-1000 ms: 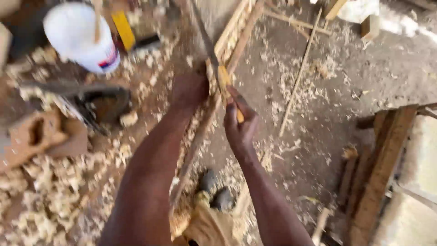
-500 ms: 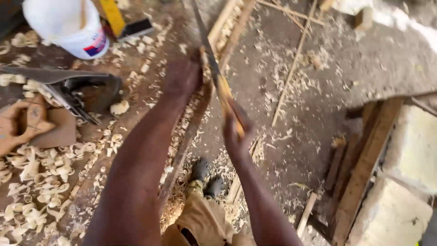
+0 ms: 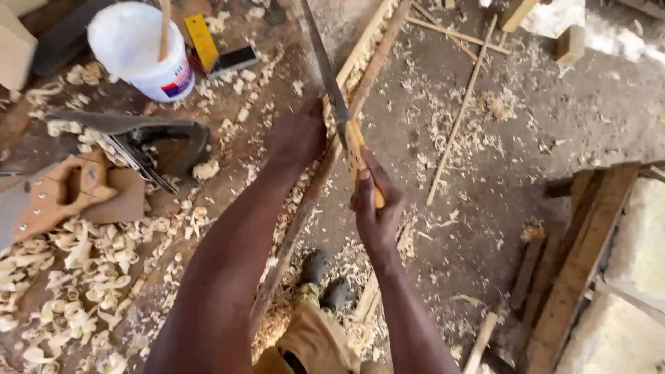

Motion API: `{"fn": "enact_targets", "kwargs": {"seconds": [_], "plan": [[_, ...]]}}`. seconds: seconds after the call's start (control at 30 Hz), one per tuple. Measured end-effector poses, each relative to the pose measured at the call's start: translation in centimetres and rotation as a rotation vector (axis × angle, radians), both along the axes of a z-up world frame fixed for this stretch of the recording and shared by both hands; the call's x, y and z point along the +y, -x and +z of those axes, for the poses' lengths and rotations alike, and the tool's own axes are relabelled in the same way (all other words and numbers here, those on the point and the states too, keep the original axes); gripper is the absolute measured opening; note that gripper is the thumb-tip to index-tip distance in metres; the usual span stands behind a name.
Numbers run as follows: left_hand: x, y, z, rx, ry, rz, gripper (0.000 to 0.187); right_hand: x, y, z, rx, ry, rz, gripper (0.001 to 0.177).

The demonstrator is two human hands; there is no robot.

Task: Marking a wooden strip with a square, sawing it to size with a hand saw, and nailing it onto a wooden frame.

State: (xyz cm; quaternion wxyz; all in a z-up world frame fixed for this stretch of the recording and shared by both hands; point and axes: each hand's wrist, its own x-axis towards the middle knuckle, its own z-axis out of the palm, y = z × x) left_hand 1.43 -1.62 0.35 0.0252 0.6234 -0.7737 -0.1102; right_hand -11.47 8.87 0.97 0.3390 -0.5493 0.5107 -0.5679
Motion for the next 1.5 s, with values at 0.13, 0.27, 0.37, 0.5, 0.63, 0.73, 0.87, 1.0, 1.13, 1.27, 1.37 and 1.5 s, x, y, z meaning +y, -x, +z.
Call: {"fn": "enact_targets", "kwargs": {"seconds": [0.13,0.27,0.37,0.5,0.63,0.73,0.87,1.0,1.13,1.27,1.37,1.5], "plan": [[-1.3,-0.3,-1.7,0.177,0.041,0.025,0.037,7.6,2.2,-0.5,0.120,-0.036,-0.071,0.032],[-2.3,-1.5,-3.2,0.189,0.233,0.019,0.049,15.6,5.1,1.7,0.293,-0.141,-0.116,0.030],[-1.6,-1.2,-3.7,0.259,0.239,0.042,0.046,11.7,4.8,0.2,0.107,-0.229,-0.117,0.029],[-0.9,0.6,1.1,0.133,-0.194,0.122,0.035,-1.8,0.3,-3.2,0.135,0.250,-0.046,0.027],[-0.6,0.4,3.1,0.465,-0.210,0.317,0.045,0.2,0.1,-0.1,0.134,-0.005,-0.044,0.040],[-1.3,-0.2,0.5,0.426,-0.243,0.377,0.051,9.4,2.2,1.3,0.133,-0.182,-0.120,0.031],[-1.1,-0.9,-0.4,0.663,-0.106,0.245,0.090,16.2,5.4,1.4,0.199,-0.054,-0.059,0.028],[-0.4,-0.8,-0.4,0.774,-0.181,0.260,0.081,4.4,1.4,0.5,0.153,-0.340,-0.046,0.045],[-1.6,0.0,0.7,0.121,-0.027,0.102,0.051,-3.9,-0.6,-1.4,0.099,0.097,-0.009,0.044],[0.5,-0.4,1.0,0.212,-0.120,0.182,0.049,4.3,0.4,1.3,0.108,-0.172,-0.024,0.033],[0.7,-2.9,0.3,0.101,-0.049,0.190,0.043,13.7,4.3,-0.1,0.245,-0.214,-0.208,0.031],[0.1,-4.9,-1.2,-0.018,0.024,0.172,0.037,11.2,3.4,-1.8,0.101,-0.225,-0.264,0.035]]}}
